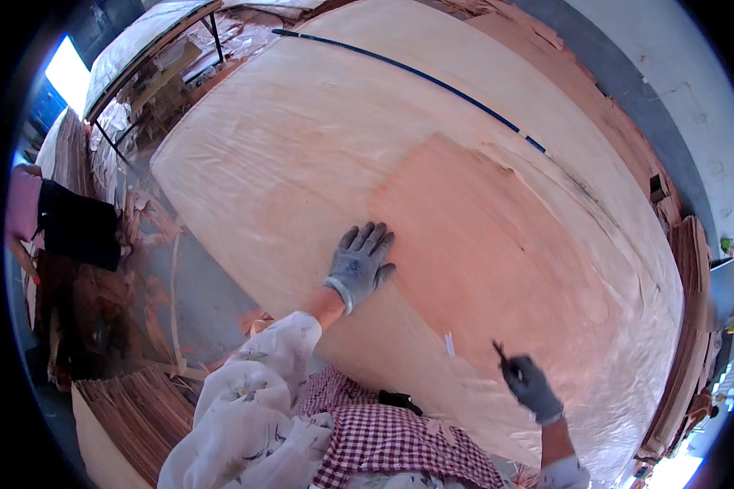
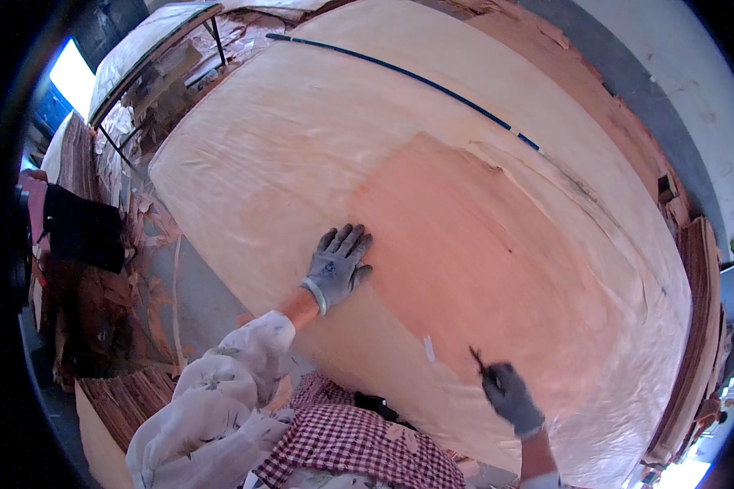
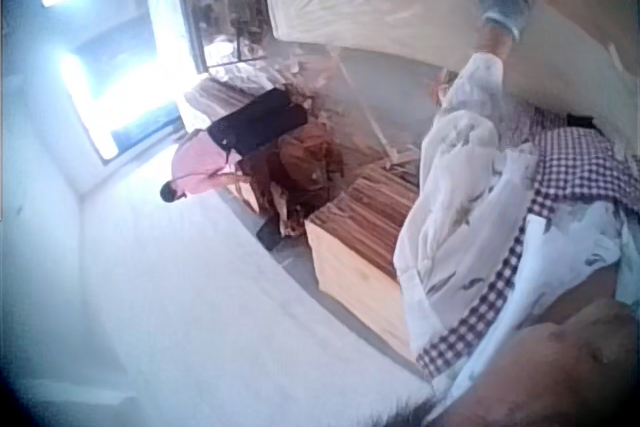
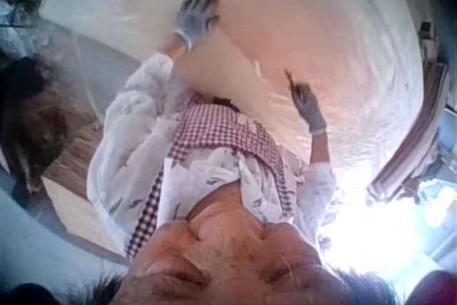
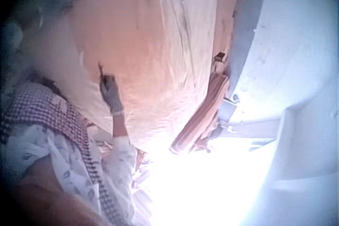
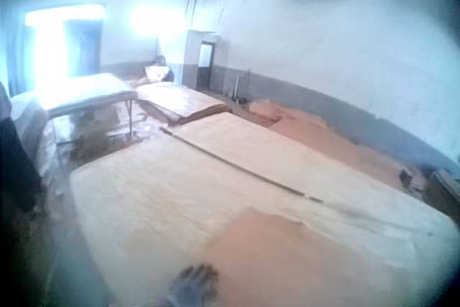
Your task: The person applies adhesive tape to small pieces of wood veneer and places them over holes or damaged areas in a larger sheet of wood veneer.
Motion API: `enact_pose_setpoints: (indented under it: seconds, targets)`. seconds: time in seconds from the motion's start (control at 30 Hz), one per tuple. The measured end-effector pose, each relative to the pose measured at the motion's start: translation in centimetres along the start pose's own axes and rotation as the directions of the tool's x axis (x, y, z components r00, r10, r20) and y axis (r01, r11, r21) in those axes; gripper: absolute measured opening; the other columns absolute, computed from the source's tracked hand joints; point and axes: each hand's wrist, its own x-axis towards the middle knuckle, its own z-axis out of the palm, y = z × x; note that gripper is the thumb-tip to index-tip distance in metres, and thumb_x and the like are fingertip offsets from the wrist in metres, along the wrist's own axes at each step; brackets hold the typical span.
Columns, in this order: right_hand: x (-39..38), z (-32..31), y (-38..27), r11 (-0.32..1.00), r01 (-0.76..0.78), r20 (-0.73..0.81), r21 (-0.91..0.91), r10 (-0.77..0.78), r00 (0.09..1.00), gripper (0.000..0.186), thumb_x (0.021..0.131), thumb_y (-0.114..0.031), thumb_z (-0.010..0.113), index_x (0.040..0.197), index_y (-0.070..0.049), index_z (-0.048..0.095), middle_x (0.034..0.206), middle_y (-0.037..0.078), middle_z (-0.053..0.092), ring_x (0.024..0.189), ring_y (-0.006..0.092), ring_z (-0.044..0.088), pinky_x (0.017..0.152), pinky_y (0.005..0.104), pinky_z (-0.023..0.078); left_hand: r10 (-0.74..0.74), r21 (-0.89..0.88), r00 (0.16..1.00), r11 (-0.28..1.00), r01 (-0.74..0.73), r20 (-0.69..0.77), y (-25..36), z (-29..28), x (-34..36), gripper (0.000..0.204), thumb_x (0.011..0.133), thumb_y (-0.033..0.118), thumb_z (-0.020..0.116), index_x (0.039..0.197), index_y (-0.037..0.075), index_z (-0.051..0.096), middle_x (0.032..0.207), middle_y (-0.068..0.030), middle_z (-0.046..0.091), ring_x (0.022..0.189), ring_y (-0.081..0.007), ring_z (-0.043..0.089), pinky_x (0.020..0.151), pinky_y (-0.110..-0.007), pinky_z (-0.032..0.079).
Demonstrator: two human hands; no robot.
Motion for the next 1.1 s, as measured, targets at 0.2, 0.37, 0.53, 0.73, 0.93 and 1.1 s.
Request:
enact_pose_setpoints:
  seconds: [0.2,0.37,0.53,0.73,0.93,1.1]
  targets:
    - [21.4,3.3,-4.4,0.955,0.130,0.129,-0.268,-0.098,0.987,0.022,0.090,-0.025,0.047,0.091,-0.006,0.058,0.072,0.013,0.064,0.068,0.0303,0.061,0.068,0.0399,0.042,-0.021,-0.087,0.999,0.996,0.024,0.036,-0.4,-0.6,0.9,0.054,0.082,0.034,0.056,0.128,0.007,0.046,0.136,-0.0151,0.040,0.127,-0.0331,0.036,0.104,-0.048,0.026]
    - [31.2,7.5,-8.2,0.796,0.289,0.274,-0.532,-0.161,0.948,0.018,0.091,-0.027,0.043,0.094,-0.012,0.054,0.076,0.012,0.065,0.074,0.0280,0.064,0.069,0.0412,0.038,-0.039,-0.124,0.998,0.991,0.045,0.048,-0.6,-0.5,1.1,0.056,0.079,0.034,0.059,0.127,0.008,0.047,0.136,-0.0161,0.040,0.126,-0.0338,0.036,0.103,-0.049,0.027]
    - [33.3,8.1,-8.8,0.770,0.261,0.339,-0.582,-0.062,0.939,0.018,0.090,-0.025,0.044,0.098,-0.015,0.055,0.080,0.009,0.066,0.078,0.0250,0.065,0.069,0.0403,0.039,-0.055,-0.092,0.998,0.994,0.058,0.030,-0.3,0.0,1.5,0.060,0.076,0.035,0.061,0.129,0.011,0.047,0.136,-0.0188,0.039,0.126,-0.0385,0.035,0.103,-0.051,0.026]
    - [31.7,5.1,-6.5,0.759,0.232,0.377,-0.609,0.019,0.926,0.019,0.090,-0.024,0.043,0.102,-0.017,0.056,0.083,0.009,0.066,0.078,0.0264,0.065,0.068,0.0425,0.039,-0.055,-0.039,0.994,0.998,0.058,0.090,-0.6,-0.5,1.3,0.060,0.076,0.036,0.061,0.128,0.011,0.046,0.136,-0.0217,0.037,0.125,-0.0405,0.035,0.102,-0.052,0.026]
    - [22.4,-0.8,1.7,0.759,-0.058,0.193,-0.648,0.237,0.952,0.020,0.091,-0.027,0.042,0.103,-0.016,0.054,0.082,0.007,0.066,0.077,0.0253,0.065,0.069,0.0439,0.041,-0.041,-0.002,0.995,0.999,0.041,0.095,-0.2,-0.9,1.7,0.059,0.077,0.037,0.060,0.127,0.010,0.046,0.136,-0.0205,0.038,0.125,-0.0400,0.034,0.101,-0.052,0.026]
    - [14.8,-3.7,3.6,0.766,-0.238,0.115,-0.597,0.376,0.920,0.031,0.094,-0.027,0.036,0.123,-0.028,0.047,0.098,0.008,0.064,0.079,0.0256,0.064,0.069,0.0476,0.041,0.030,0.148,0.992,0.988,-0.049,0.125,3.0,-0.3,3.3,0.059,0.076,0.034,0.062,0.125,0.006,0.047,0.133,-0.0189,0.041,0.120,-0.0388,0.039,0.097,-0.051,0.030]
